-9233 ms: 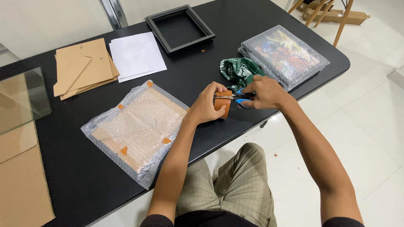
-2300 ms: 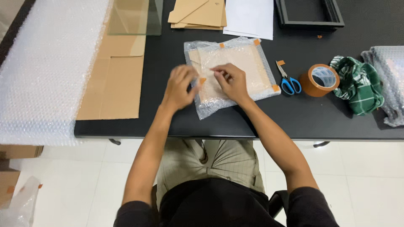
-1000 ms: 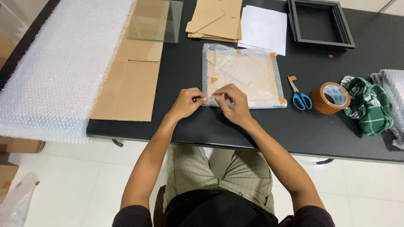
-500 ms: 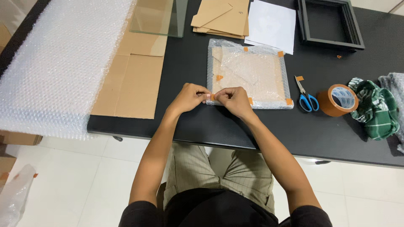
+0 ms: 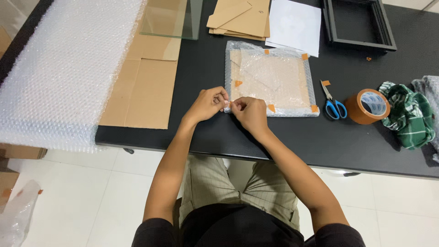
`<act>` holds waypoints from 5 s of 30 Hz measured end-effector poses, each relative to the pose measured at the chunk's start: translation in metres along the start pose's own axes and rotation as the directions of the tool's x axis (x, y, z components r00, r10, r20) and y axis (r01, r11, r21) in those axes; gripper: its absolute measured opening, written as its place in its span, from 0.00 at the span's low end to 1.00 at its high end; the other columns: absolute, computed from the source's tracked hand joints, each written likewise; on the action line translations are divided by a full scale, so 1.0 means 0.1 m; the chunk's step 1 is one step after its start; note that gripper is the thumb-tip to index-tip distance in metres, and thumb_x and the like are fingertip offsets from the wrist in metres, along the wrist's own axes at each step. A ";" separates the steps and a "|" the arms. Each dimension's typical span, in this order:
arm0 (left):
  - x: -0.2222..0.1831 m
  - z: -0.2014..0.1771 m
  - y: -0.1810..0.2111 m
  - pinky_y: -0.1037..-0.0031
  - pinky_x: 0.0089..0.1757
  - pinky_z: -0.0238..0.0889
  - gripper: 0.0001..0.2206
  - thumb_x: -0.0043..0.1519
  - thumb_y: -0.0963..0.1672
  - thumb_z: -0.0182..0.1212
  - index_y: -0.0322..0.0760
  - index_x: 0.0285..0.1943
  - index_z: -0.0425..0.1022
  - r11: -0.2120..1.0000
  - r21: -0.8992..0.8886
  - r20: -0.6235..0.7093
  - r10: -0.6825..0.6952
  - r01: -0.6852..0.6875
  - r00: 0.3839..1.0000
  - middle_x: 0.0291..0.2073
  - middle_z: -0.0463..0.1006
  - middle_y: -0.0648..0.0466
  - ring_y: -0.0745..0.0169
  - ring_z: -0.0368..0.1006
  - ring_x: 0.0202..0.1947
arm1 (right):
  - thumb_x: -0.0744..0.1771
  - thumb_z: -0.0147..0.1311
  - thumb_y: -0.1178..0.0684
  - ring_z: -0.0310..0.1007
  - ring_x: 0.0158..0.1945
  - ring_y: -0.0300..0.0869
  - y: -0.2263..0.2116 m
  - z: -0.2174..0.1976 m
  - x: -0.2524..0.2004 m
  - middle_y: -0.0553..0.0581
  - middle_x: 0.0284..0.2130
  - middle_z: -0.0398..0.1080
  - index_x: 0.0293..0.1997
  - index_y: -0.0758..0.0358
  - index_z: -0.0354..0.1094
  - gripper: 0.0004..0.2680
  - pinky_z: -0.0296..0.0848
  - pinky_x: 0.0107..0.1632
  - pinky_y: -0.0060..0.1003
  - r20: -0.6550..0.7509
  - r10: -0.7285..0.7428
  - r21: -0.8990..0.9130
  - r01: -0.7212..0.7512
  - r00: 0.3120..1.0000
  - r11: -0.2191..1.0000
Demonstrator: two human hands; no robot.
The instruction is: The person wraps a picture frame backing with bubble wrap, secures the wrapping with tape using scissors, and then places the wrapped component into the black frame.
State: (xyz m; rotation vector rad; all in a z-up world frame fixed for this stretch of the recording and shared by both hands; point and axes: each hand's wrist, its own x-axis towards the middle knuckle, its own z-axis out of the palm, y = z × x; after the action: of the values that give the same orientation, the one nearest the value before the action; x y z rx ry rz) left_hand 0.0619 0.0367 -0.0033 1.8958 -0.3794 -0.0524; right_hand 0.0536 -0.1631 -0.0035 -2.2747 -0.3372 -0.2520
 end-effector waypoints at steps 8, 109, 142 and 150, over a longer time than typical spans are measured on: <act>0.05 0.08 -0.16 0.69 0.31 0.71 0.06 0.62 0.37 0.61 0.35 0.46 0.76 0.999 0.025 -0.008 0.041 -0.040 0.999 0.27 0.81 0.46 0.58 0.79 0.26 | 0.62 0.65 0.57 0.77 0.29 0.60 -0.11 -0.08 -0.03 0.62 0.21 0.72 0.53 0.68 0.69 0.16 0.74 0.35 0.51 -0.052 -0.114 -0.006 0.114 0.992 0.993; 1.78 2.51 0.80 0.75 0.34 0.74 0.03 0.65 0.43 0.63 0.41 0.43 0.80 0.963 -0.223 -0.401 0.051 -0.151 0.915 0.29 0.85 0.52 0.63 0.83 0.31 | 0.66 0.69 0.58 0.72 0.36 0.33 1.87 -1.78 0.65 0.53 0.40 0.75 0.43 0.60 0.81 0.04 0.74 0.40 0.25 -0.389 0.124 0.479 0.086 0.913 0.873; 1.28 0.34 -0.76 0.52 0.50 0.52 0.16 0.58 0.51 0.64 0.42 0.49 0.71 0.808 0.530 -0.481 0.036 0.258 0.876 0.48 0.69 0.50 0.44 0.62 0.53 | 0.64 0.64 0.58 0.72 0.61 0.64 0.40 -0.62 1.60 0.64 0.57 0.72 0.68 0.52 0.58 0.25 0.71 0.59 0.64 0.276 -0.162 -0.202 0.222 0.947 0.954; 1.26 0.26 -0.66 0.58 0.51 0.48 0.28 0.50 0.42 0.62 0.49 0.61 0.58 0.964 0.232 -0.473 -0.006 0.132 0.881 0.43 0.84 0.53 0.54 0.75 0.45 | 0.61 0.67 0.60 0.81 0.42 0.55 0.57 -0.48 1.64 0.57 0.34 0.80 0.63 0.53 0.58 0.26 0.73 0.49 0.49 0.287 -0.089 0.097 0.063 0.954 0.993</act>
State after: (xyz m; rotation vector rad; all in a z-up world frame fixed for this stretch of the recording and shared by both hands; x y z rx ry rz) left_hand 0.1909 -0.0032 -0.0548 2.1001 0.0189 0.4239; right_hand 0.2235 -0.2093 0.0358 -2.2155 -0.5781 0.0610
